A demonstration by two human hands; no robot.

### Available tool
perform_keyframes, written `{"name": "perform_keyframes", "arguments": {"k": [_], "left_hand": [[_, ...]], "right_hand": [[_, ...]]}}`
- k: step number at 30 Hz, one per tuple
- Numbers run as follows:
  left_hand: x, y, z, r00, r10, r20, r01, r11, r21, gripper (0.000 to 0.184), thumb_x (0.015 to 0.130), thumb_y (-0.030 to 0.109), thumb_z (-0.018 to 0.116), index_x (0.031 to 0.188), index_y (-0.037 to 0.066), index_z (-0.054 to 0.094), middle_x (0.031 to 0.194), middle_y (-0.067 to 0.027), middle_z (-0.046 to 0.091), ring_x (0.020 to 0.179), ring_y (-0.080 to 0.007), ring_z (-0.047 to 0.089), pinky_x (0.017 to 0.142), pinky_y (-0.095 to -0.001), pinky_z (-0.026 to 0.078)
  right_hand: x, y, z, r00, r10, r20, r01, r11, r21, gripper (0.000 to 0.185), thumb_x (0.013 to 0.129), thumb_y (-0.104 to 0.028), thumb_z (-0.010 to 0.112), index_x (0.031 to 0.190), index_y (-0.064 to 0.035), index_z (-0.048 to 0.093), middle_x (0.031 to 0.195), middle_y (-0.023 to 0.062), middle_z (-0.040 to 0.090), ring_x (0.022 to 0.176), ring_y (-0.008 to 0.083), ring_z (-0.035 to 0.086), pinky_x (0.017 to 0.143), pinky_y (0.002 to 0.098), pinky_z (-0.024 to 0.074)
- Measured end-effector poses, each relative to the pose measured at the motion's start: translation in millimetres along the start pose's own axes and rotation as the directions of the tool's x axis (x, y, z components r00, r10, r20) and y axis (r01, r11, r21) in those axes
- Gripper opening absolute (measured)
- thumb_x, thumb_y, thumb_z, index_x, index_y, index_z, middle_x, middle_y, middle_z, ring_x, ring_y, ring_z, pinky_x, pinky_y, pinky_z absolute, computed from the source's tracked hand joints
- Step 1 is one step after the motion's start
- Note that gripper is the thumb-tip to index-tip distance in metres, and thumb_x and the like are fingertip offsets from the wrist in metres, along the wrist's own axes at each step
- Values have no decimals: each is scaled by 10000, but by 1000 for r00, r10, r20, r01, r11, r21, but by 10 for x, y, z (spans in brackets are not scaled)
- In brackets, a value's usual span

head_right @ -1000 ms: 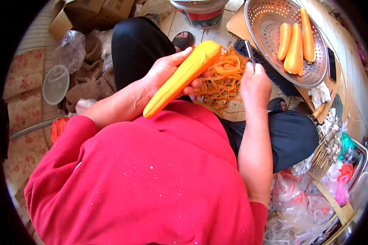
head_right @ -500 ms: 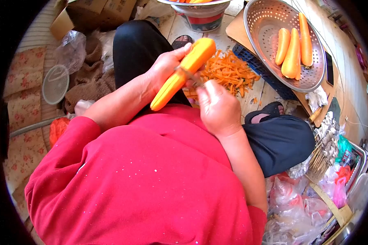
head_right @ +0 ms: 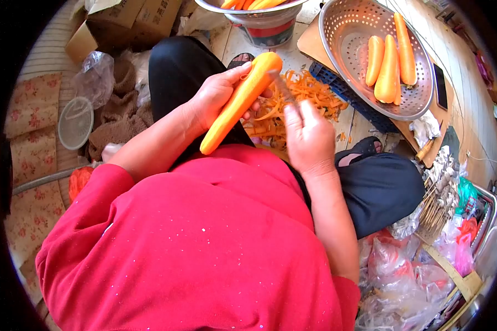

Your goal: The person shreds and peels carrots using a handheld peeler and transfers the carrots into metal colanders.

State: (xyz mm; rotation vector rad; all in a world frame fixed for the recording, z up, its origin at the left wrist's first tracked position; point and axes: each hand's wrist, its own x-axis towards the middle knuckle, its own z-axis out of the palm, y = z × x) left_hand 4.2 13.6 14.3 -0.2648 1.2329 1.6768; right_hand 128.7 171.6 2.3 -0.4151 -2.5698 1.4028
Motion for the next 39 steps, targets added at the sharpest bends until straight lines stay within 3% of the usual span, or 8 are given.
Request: {"name": "perform_keyframes", "arguments": {"k": [8, 15, 17, 21, 23, 31, 37, 39], "left_hand": [[4, -20, 80, 996, 0, -87, 6, 998, 66, 511, 998, 435, 346, 1198, -1, 523, 932, -140, 647, 595, -182, 599, 467, -287, 510], [-69, -16, 113, 997, -71, -7, 71, 992, 108, 507, 1005, 437, 323, 1127, -3, 544, 857, -127, 617, 583, -182, 595, 435, -284, 493], [-201, -23, 126, 991, -124, 43, 121, 990, 67, 495, 1010, 425, 318, 1111, -3, 544, 852, -137, 624, 564, -181, 591, 421, -276, 481], [-201, -34, 78, 990, -64, 127, 47, 990, 136, 495, 1001, 454, 341, 1160, 26, 534, 807, -121, 639, 570, -195, 613, 466, -298, 511], [-145, 0, 72, 993, -85, 87, 85, 996, 6, 524, 985, 508, 337, 1175, 55, 520, 796, -124, 635, 552, -197, 598, 463, -301, 499], [115, -84, 39, 995, 17, -101, -30, 992, -124, 534, 969, 529, 377, 1046, 24, 533, 727, -110, 588, 530, -203, 575, 451, -320, 491], [-223, -79, 11, 967, -175, 186, 160, 983, 92, 535, 958, 533, 390, 1092, 34, 531, 832, -135, 585, 498, -223, 542, 402, -292, 464], [-243, -77, 23, 965, -174, 195, 156, 982, 105, 556, 965, 528, 374, 1088, 13, 545, 847, -142, 610, 487, -208, 552, 401, -279, 467]], "right_hand": [[-103, -38, 126, 963, -255, 86, 265, 955, -133, 167, 885, -227, 591, 834, -76, 540, 742, 157, 608, 661, 367, 605, 578, 447, 483], [160, 174, 79, 997, -7, -78, -3, 991, -133, 281, 933, -302, 519, 846, -36, 540, 734, 208, 609, 719, 434, 593, 619, 501, 452], [342, 579, -27, 976, 217, -26, -218, 961, -170, 275, 947, -286, 508, 941, -29, 605, 687, 109, 618, 592, 241, 588, 562, 372, 447], [357, 620, -61, 972, 215, -91, -223, 970, -96, 270, 952, -278, 507, 893, -33, 604, 630, 42, 569, 558, 143, 539, 543, 316, 431], [264, 339, -31, 987, 152, -61, -156, 985, -68, 313, 946, -306, 503, 859, -11, 565, 727, 209, 608, 724, 387, 612, 652, 442, 460], [-145, -142, 121, 942, -300, 149, 304, 953, -6, 155, 901, -183, 576, 849, -42, 539, 700, 192, 571, 684, 406, 580, 589, 424, 452], [345, 433, -90, 940, 334, 70, -320, 934, -155, 298, 941, -283, 497, 845, -15, 584, 712, 219, 603, 715, 391, 610, 652, 444, 459], [374, 608, -90, 961, 274, -37, -273, 962, 16, 315, 957, -307, 500, 828, -30, 575, 585, 40, 514, 542, 130, 484, 535, 312, 409]]}}
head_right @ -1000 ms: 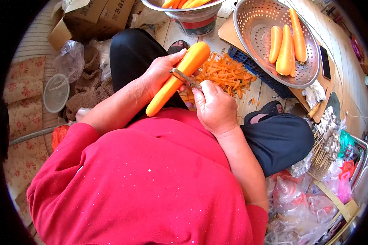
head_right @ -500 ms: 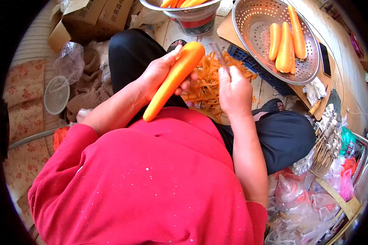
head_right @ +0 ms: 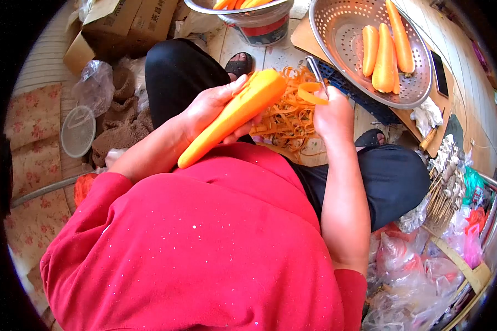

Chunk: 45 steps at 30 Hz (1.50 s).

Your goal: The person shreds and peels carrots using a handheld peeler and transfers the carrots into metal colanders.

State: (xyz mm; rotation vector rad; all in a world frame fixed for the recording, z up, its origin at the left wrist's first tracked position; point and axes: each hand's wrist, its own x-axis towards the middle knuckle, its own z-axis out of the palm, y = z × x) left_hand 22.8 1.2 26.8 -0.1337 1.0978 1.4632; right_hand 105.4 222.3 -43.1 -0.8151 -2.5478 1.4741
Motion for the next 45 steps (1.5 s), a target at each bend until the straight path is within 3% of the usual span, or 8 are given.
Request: {"name": "perform_keyframes", "arguments": {"k": [3, 4, 10, 18, 21, 30, 34, 45], "left_hand": [[100, 78, -54, 983, 85, -163, -92, 995, -34, 556, 988, 490, 326, 1151, 10, 554, 891, -161, 657, 544, -191, 600, 432, -274, 487], [157, 85, -121, 988, 81, -133, -98, 987, -124, 546, 987, 488, 327, 1174, 19, 537, 897, -157, 651, 573, -201, 601, 443, -284, 489], [415, 77, -182, 951, 116, -286, -203, 932, -299, 507, 968, 485, 392, 1199, 47, 501, 882, -149, 625, 591, -219, 584, 454, -317, 493], [87, 12, 1, 997, 63, -50, -65, 997, -30, 530, 971, 479, 394, 1187, 13, 527, 848, -154, 630, 566, -212, 597, 413, -294, 479], [114, 72, -30, 994, 98, -55, -103, 991, -82, 546, 975, 480, 378, 1222, 11, 513, 873, -167, 639, 575, -225, 608, 427, -297, 495], [303, 116, -43, 962, 164, -219, -183, 980, -72, 480, 989, 437, 388, 1145, 3, 519, 884, -131, 631, 587, -221, 601, 464, -331, 513], [15, 78, 20, 995, 78, 64, -80, 997, 25, 464, 992, 415, 397, 1131, 3, 559, 883, -136, 650, 608, -196, 624, 455, -295, 506], [306, 128, -108, 964, 130, -231, -168, 974, -150, 500, 972, 486, 395, 1164, 40, 515, 823, -130, 605, 590, -218, 604, 436, -303, 499]], "right_hand": [[-143, -182, 35, 987, -163, 0, 163, 983, -85, 305, 954, -305, 514, 823, -37, 577, 590, 21, 516, 546, 112, 488, 528, 307, 407], [-276, -398, 22, 993, -89, 80, 92, 995, -33, 300, 934, -313, 519, 853, -27, 566, 732, 200, 609, 679, 376, 605, 622, 434, 454], [-739, -598, 210, 842, -502, 196, 516, 856, -24, 163, 898, -190, 586, 852, -41, 538, 759, 189, 586, 704, 387, 590, 600, 419, 458], [-63, -136, -41, 996, -57, 64, 66, 985, -158, 315, 941, -315, 501, 834, -24, 558, 730, 199, 616, 715, 385, 617, 629, 456, 459], [-207, -300, -21, 998, -66, -17, 64, 994, -89, 343, 951, -327, 501, 826, -13, 561, 671, 169, 573, 597, 266, 531, 619, 382, 440], [-637, -543, 188, 890, -442, 109, 454, 880, -137, 239, 924, -283, 536, 829, -64, 518, 746, 188, 607, 690, 415, 596, 598, 492, 470], [-85, -114, -37, 998, -5, 59, 14, 989, -148, 292, 941, -310, 508, 884, -34, 590, 745, 220, 617, 740, 421, 610, 647, 483, 462], [-726, -568, 189, 846, -503, 178, 521, 851, -73, 202, 913, -255, 552, 856, -62, 532, 763, 180, 629, 715, 408, 610, 611, 482, 478]]}}
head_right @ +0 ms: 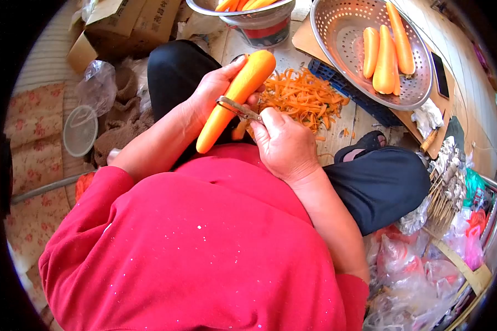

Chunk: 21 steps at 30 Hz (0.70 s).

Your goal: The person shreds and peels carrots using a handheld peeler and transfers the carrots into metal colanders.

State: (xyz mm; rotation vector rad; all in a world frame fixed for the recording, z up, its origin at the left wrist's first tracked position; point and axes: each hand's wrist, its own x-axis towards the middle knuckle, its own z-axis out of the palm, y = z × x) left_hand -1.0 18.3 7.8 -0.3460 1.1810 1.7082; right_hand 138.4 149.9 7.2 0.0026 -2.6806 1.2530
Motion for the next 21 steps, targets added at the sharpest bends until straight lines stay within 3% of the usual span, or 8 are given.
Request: {"name": "perform_keyframes", "arguments": {"k": [1, 3, 5, 7, 11, 15, 17, 21], "left_hand": [[-21, 7, 33, 999, -24, 24, 25, 999, -25, 499, 971, 486, 400, 1168, 41, 511, 830, -130, 604, 585, -217, 602, 434, -306, 492], [-142, -9, 91, 998, -65, 27, 62, 994, 87, 506, 973, 476, 399, 1161, 23, 526, 851, -145, 624, 559, -217, 605, 424, -294, 482], [-232, -15, 10, 972, -114, 207, 85, 986, 145, 523, 978, 469, 388, 1192, 8, 512, 858, -153, 634, 562, -215, 611, 428, -284, 488], [-285, -5, 68, 979, -101, 177, 70, 983, 172, 530, 980, 467, 380, 1208, 4, 501, 872, -160, 639, 570, -213, 615, 430, -281, 491], [-161, 29, 26, 993, -17, 113, 11, 999, 52, 526, 986, 460, 363, 1221, 9, 495, 913, -173, 651, 599, -209, 625, 443, -285, 503], [6, 22, -7, 999, 42, 16, -43, 996, 72, 496, 989, 454, 376, 1137, 14, 552, 907, -139, 660, 607, -197, 620, 479, -309, 516], [18, -10, 31, 998, 43, 33, -45, 998, 32, 508, 981, 465, 395, 1120, 3, 552, 876, -127, 654, 594, -196, 611, 480, -311, 514], [-217, -6, 120, 995, -90, 43, 86, 992, 90, 524, 982, 460, 387, 1146, -13, 544, 806, -149, 610, 565, -219, 579, 437, -303, 480]], "right_hand": [[34, 40, -11, 1000, 3, -2, -3, 1000, -4, 202, 913, -255, 552, 856, -62, 532, 763, 180, 629, 715, 408, 610, 611, 482, 478], [145, 189, -60, 956, 281, -77, -285, 958, -40, 239, 924, -280, 535, 862, -49, 544, 783, 187, 632, 737, 416, 604, 623, 479, 471], [281, 539, -159, 891, 440, -108, -446, 895, -29, 276, 934, -297, 514, 858, -36, 560, 775, 202, 628, 743, 418, 605, 641, 474, 464], [316, 637, -276, 860, 482, -168, -491, 871, -12, 285, 944, -294, 493, 863, -35, 578, 760, 212, 623, 738, 410, 610, 652, 465, 460], [186, 336, -149, 937, 306, -166, -283, 947, 149, 167, 928, -204, 553, 905, -41, 585, 722, 179, 602, 680, 330, 618, 601, 380, 460], [29, -1, -46, 998, 58, -7, -57, 996, 62, 95, 902, -153, 570, 888, -61, 552, 758, 190, 591, 717, 406, 598, 607, 423, 469], [29, 33, -1, 999, 17, -44, -16, 1000, 24, 197, 901, -247, 568, 822, -73, 517, 726, 187, 601, 683, 412, 597, 594, 494, 467], [271, 383, -182, 939, 300, -168, -316, 946, -77, 266, 943, -290, 498, 860, -42, 551, 763, 228, 613, 729, 445, 591, 628, 497, 460]]}}
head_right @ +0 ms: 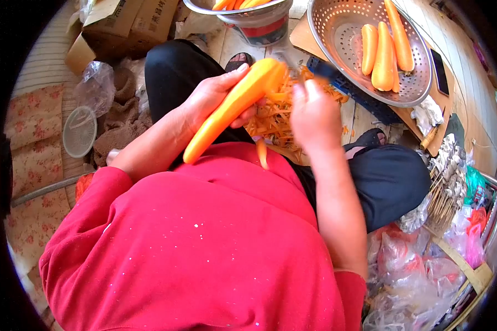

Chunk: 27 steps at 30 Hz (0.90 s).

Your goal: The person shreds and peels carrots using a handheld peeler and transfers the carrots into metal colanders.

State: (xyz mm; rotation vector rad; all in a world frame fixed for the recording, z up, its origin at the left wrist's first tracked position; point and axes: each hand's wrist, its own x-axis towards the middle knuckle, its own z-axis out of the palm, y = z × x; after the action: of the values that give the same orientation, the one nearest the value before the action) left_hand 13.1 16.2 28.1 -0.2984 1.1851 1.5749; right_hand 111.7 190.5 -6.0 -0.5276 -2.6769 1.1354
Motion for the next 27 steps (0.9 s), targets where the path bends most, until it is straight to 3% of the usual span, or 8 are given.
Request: {"name": "perform_keyframes", "arguments": {"k": [3, 6, 8, 12, 16, 19, 21, 27], "left_hand": [[-80, -15, -57, 984, 25, 174, -32, 999, 40, 521, 985, 459, 371, 1158, 0, 547, 814, -151, 630, 562, -205, 591, 402, -282, 463], [-10, 57, -49, 1000, 19, -10, -19, 1000, -19, 509, 984, 459, 371, 1164, 17, 548, 835, -152, 645, 566, -202, 611, 400, -274, 470], [78, 41, -99, 997, 76, 29, -75, 997, -34, 503, 980, 467, 378, 1150, 29, 557, 839, -147, 652, 566, -207, 622, 410, -274, 486], [116, 42, -37, 991, 119, -66, -119, 993, 13, 499, 964, 492, 415, 1091, 40, 587, 818, -119, 644, 560, -193, 606, 415, -274, 475], [-53, 3, -15, 1000, -19, 22, 19, 1000, -18, 527, 942, 514, 454, 1074, 22, 591, 788, -105, 611, 550, -176, 554, 382, -265, 415], [-79, -6, -73, 990, 35, 135, -47, 995, 82, 535, 957, 496, 426, 1106, 5, 576, 813, -131, 619, 538, -195, 555, 398, -272, 438], [-48, 26, -58, 997, 41, 72, -44, 999, 32, 539, 963, 496, 406, 1128, 8, 563, 822, -135, 623, 537, -196, 558, 398, -274, 442], [171, -6, -99, 999, 48, -21, -49, 998, -46, 530, 972, 505, 363, 1180, 46, 529, 882, -138, 626, 533, -177, 555, 397, -270, 437]], "right_hand": [[127, 177, -85, 976, 212, 47, -215, 975, 62, 291, 943, -297, 501, 850, -26, 552, 757, 228, 612, 736, 432, 598, 641, 480, 462], [-27, 37, -20, 1000, 1, -23, 2, 991, 132, 266, 931, -285, 530, 837, -37, 553, 740, 208, 611, 704, 420, 601, 618, 475, 467], [-209, -169, 25, 983, -185, 23, 180, 974, 141, 242, 919, -273, 549, 830, -49, 542, 718, 190, 605, 692, 414, 601, 604, 473, 469], [-363, -265, 88, 957, -284, 66, 269, 947, 175, 237, 916, -273, 549, 818, -60, 520, 695, 189, 593, 676, 422, 588, 597, 488, 465], [-5, 28, -31, 994, 108, 31, -108, 994, -4, 271, 928, -276, 524, 849, -19, 561, 746, 219, 619, 699, 424, 605, 613, 489, 461], [119, 205, -104, 982, 187, 29, -186, 982, -36, 287, 928, -285, 526, 846, -15, 576, 733, 210, 623, 695, 415, 613, 620, 480, 464], [15, 104, -78, 991, 109, -72, -103, 992, 75, 299, 926, -299, 530, 836, -17, 569, 733, 205, 625, 699, 407, 619, 626, 471, 467], [-400, -257, 99, 954, -291, 72, 277, 948, 158, 205, 897, -254, 577, 832, -66, 528, 709, 192, 596, 677, 421, 595, 586, 488, 469]]}}
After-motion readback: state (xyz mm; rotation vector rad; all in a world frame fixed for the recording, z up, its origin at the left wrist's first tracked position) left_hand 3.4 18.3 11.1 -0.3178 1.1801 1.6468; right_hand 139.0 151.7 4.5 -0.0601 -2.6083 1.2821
